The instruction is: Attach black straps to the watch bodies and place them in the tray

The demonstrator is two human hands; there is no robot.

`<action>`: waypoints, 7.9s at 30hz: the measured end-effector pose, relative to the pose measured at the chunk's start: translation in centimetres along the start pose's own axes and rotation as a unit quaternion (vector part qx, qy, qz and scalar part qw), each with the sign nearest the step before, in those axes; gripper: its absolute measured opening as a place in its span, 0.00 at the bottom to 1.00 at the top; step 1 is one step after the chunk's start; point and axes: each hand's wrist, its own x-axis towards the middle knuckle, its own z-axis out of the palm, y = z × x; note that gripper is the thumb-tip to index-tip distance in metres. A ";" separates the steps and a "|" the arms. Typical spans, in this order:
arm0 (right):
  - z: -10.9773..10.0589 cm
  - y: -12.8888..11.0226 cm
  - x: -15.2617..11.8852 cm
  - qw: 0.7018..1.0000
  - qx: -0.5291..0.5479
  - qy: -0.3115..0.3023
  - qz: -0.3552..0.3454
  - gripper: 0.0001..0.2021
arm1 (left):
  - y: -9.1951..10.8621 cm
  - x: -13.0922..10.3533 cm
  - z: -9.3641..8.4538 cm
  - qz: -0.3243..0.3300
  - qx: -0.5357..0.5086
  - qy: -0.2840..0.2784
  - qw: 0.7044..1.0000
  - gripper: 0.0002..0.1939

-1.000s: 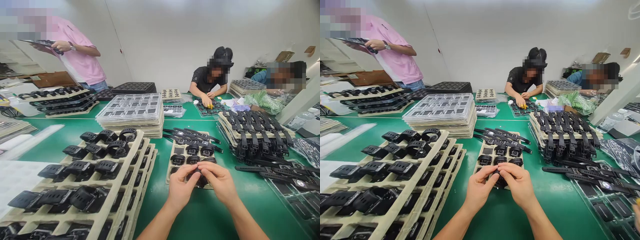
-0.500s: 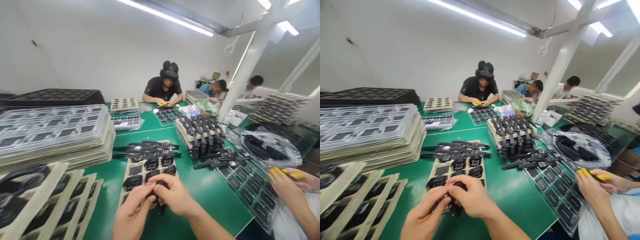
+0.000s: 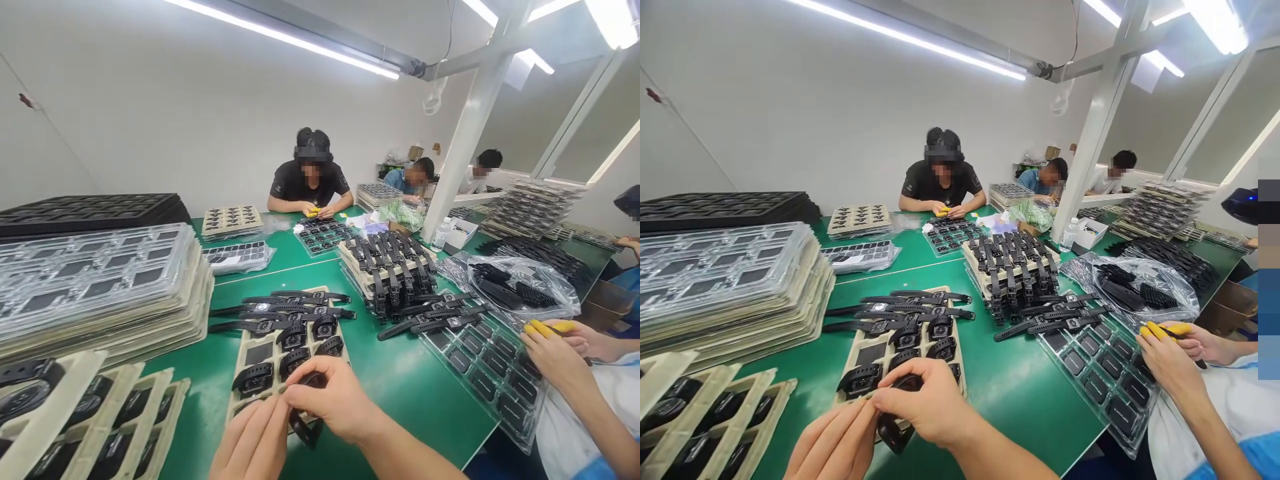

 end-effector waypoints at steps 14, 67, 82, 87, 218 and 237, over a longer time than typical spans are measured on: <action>-1.1 0.7 -1.4 0.996 -0.084 0.021 -0.027 0.21 | 1.7 1.1 -1.8 -0.129 -0.036 -0.005 0.991 0.10; -5.4 -8.6 2.7 0.794 -0.378 -0.137 -0.456 0.08 | 2.3 4.8 -1.9 -0.547 -0.534 -0.056 0.642 0.23; -1.8 3.3 -6.2 0.995 0.027 -0.075 0.062 0.25 | 2.5 5.7 -0.8 -0.651 -0.680 0.071 0.329 0.17; -2.2 1.5 -2.1 0.997 0.062 0.000 -0.038 0.21 | 2.4 4.4 -0.4 -0.626 -0.653 -0.017 0.426 0.23; -3.8 1.2 -1.2 0.993 -0.031 0.098 -0.063 0.17 | 5.8 2.2 1.5 -0.624 -0.719 -0.175 0.250 0.17; -2.9 2.8 -1.5 0.997 0.035 0.054 -0.029 0.14 | 4.5 1.0 0.8 -0.330 -0.328 -0.109 0.878 0.22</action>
